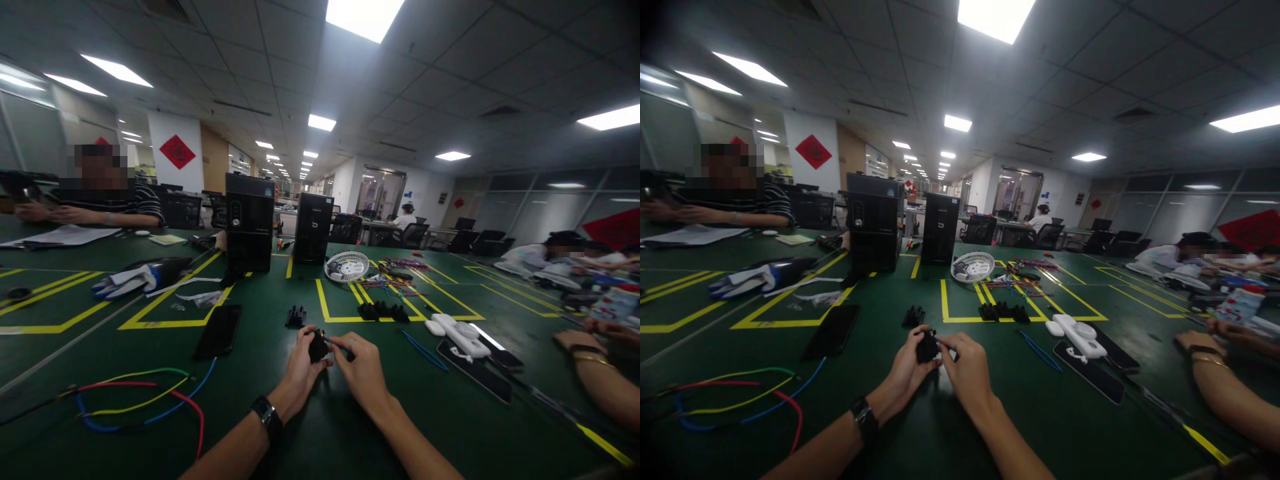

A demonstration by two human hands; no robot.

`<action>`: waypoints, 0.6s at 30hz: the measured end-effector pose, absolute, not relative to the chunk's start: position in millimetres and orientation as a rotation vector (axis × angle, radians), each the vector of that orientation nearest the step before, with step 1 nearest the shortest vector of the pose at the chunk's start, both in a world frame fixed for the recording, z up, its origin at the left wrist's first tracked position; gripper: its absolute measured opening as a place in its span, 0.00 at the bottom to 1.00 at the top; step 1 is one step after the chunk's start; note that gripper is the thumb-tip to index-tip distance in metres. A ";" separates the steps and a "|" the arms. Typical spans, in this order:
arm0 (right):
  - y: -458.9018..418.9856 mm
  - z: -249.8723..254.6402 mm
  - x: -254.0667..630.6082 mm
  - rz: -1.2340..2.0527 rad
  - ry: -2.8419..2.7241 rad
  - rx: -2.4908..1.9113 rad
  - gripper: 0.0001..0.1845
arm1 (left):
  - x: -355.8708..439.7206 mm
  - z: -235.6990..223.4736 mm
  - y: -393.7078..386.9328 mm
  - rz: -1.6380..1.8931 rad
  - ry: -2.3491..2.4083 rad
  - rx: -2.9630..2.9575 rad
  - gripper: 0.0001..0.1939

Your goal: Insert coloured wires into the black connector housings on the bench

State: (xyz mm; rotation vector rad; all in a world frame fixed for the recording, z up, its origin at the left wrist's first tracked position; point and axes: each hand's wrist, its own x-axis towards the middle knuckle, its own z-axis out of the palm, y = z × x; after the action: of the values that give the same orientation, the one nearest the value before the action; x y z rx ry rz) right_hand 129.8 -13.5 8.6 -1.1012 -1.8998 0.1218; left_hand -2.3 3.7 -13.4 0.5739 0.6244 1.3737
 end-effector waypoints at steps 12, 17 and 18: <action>-21.1 9.3 134.5 0.124 -2.078 -1.082 0.16 | -6.1 -10.6 -0.6 1.344 0.767 0.781 0.14; -30.1 11.4 126.7 0.138 -2.086 -1.037 0.17 | -7.7 -9.9 -2.2 1.371 0.934 0.979 0.22; -31.8 11.8 125.1 0.147 -2.073 -1.041 0.16 | -8.8 -10.2 -1.4 1.382 0.954 1.036 0.23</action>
State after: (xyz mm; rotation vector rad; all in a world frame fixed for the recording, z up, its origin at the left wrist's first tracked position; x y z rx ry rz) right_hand 125.1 -31.8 11.8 -1.0409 -2.0727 0.1471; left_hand -8.8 -1.4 -10.2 1.0363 0.9536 1.3817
